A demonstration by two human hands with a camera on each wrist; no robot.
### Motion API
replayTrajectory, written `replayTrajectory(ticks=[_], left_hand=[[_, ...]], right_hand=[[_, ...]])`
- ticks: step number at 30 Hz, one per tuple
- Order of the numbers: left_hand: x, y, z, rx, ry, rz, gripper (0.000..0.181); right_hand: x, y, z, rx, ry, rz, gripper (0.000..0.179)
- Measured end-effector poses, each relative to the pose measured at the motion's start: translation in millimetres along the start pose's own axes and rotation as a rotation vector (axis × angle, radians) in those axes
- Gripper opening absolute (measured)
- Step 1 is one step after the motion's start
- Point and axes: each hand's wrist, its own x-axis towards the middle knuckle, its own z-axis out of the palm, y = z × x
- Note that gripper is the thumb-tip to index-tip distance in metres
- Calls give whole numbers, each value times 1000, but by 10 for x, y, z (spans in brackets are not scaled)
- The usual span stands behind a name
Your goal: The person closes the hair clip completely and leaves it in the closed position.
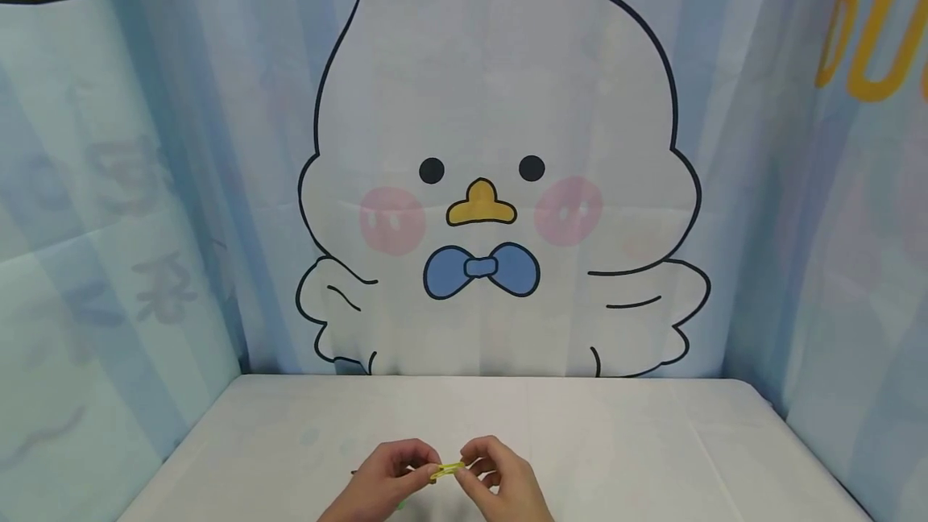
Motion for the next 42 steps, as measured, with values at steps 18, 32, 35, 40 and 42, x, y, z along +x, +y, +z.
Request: replayTrajectory(ticks=[18,32,35,40,42], left_hand=[[-4,-8,93,19,46,-16,14],[-26,-46,201,-16,175,23,9],[-28,-58,219,-28,209,36,7],[-30,-69,227,-66,230,31,8],[-28,-75,227,-77,232,24,8]], right_hand=[[-9,-20,36,48,30,46,13],[-16,-55,65,155,107,164,14],[-19,-58,81,160,118,172,15],[-19,-59,112,155,142,180,14],[-19,-61,124,153,154,183,13]])
